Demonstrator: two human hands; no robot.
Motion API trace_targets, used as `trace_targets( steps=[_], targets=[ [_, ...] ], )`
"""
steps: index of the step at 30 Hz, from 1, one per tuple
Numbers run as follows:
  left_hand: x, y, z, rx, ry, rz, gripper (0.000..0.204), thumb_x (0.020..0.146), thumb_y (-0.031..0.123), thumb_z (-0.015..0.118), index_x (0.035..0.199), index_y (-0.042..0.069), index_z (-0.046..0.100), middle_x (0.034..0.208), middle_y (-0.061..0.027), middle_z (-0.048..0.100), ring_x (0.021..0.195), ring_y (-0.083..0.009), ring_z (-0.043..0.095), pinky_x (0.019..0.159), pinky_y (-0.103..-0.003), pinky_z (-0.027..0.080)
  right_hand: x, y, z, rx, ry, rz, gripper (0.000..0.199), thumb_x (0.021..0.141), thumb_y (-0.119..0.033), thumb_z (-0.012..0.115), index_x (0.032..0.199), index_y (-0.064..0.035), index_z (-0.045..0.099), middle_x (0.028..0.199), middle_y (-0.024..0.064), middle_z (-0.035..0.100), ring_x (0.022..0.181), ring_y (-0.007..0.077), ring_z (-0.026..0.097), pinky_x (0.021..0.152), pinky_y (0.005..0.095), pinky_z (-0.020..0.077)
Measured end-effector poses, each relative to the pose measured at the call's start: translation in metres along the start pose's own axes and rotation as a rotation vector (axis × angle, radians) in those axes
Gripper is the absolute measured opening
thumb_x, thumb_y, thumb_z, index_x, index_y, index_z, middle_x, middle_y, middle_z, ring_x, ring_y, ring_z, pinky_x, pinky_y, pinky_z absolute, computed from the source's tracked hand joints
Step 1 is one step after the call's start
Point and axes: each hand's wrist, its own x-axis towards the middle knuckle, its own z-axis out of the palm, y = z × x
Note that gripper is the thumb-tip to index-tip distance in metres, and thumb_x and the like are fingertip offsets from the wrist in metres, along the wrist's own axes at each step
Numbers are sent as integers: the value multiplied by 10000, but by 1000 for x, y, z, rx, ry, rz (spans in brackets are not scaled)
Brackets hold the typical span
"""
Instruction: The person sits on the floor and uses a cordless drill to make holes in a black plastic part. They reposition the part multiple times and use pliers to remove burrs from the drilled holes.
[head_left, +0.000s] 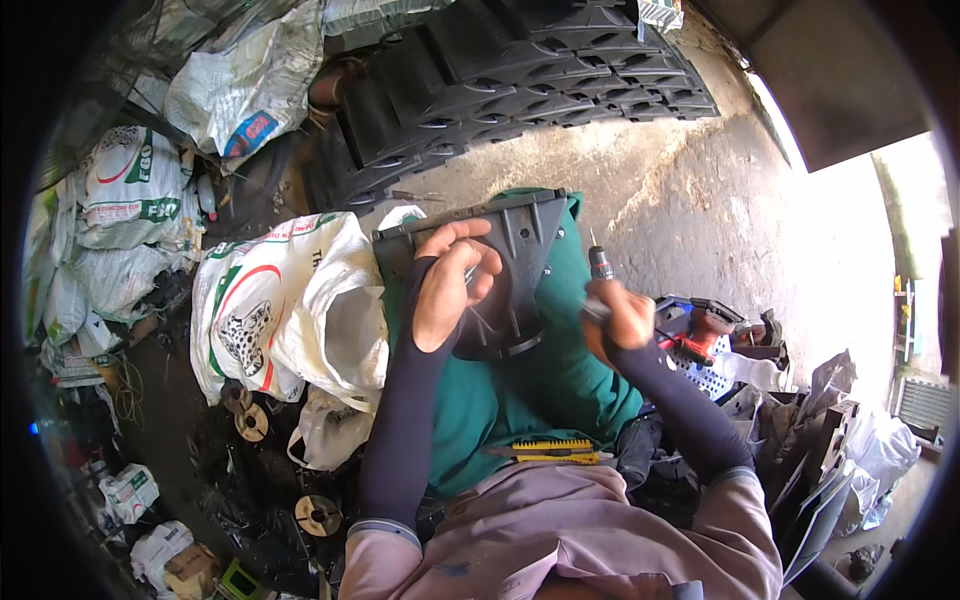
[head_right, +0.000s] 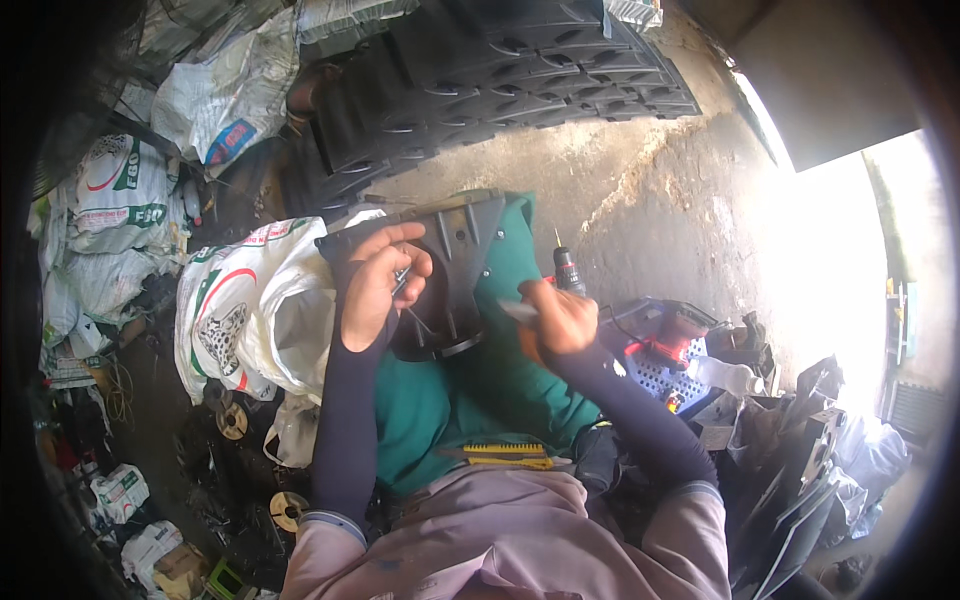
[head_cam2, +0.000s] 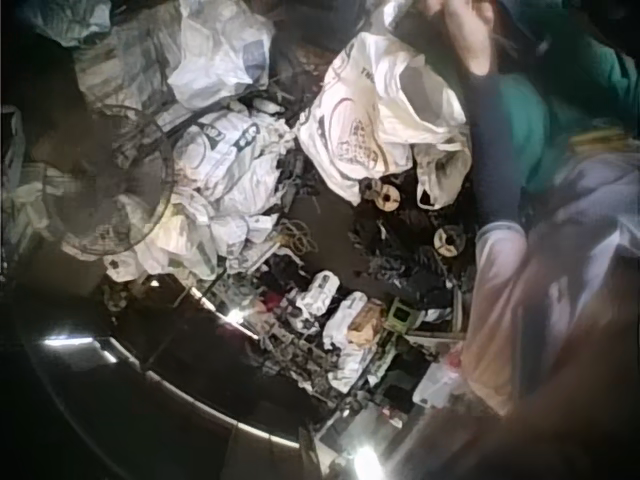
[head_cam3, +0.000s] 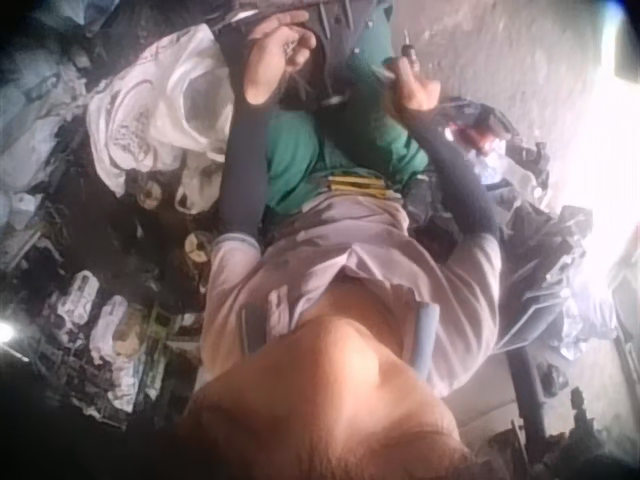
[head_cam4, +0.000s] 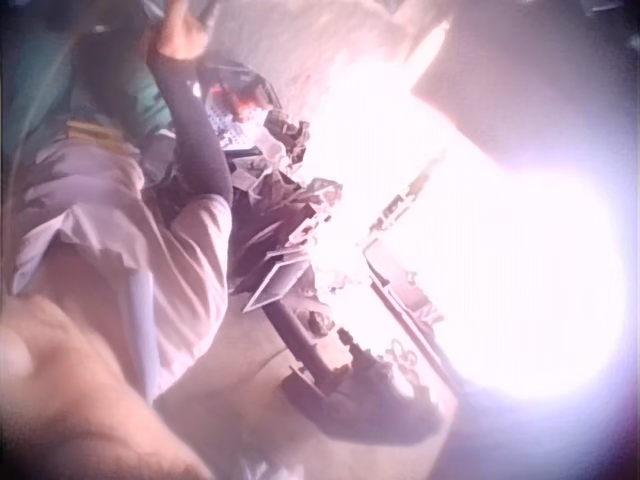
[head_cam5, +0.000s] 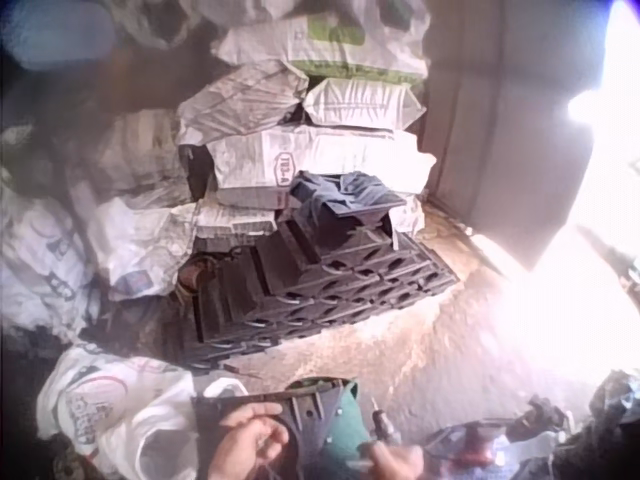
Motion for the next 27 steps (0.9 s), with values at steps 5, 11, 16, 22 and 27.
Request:
trace_targets(
  steps=[5, 11, 16, 22, 27],
  targets=[
    [2, -2, -4, 30, -17, -38, 287, 893, 108, 466, 1158, 15, 527, 813, -53, 644, 576, -53, 515, 513, -188, 410, -6, 0, 0, -73, -61, 58, 225, 756, -105, 638, 917, -79, 483, 587, 130, 558, 500, 333, 588, 469, 440, 466],
    [0, -4, -7, 29, -82, 0, 272, 925, 116, 501, 1181, 23, 499, 861, -82, 658, 567, -52, 513, 498, -187, 406, 2, -1, -1, -215, -196, 175, 180, 754, -85, 614, 871, -84, 478, 596, 124, 568, 536, 322, 609, 492, 448, 464],
    [-12, -4, 2, -26, -145, -52, 282, 954, 174, 492, 1196, 28, 496, 846, -107, 652, 543, -72, 484, 484, -194, 348, 13, -23, -27, 253, -151, 386, 180, 821, -126, 672, 966, -61, 586, 666, 140, 630, 560, 287, 641, 507, 389, 475],
    [-31, -3, 18, -55, -338, -37, 402, 987, 236, 493, 1332, 64, 380, 727, -84, 600, 528, -90, 491, 476, -211, 357, 39, -46, -26, 993, -419, 577, 151, 900, -96, 627, 1005, 12, 617, 750, 60, 657, 708, 130, 645, 659, 307, 529],
    [-38, 2, 6, -19, -487, -85, 529, 973, 290, 545, 1416, 84, 341, 709, -53, 568, 519, -78, 461, 450, -203, 323, 45, -42, -23, 962, -455, 476, 192, 884, -86, 646, 1027, 41, 659, 867, 85, 691, 823, 133, 649, 758, 288, 519]
  ],
)
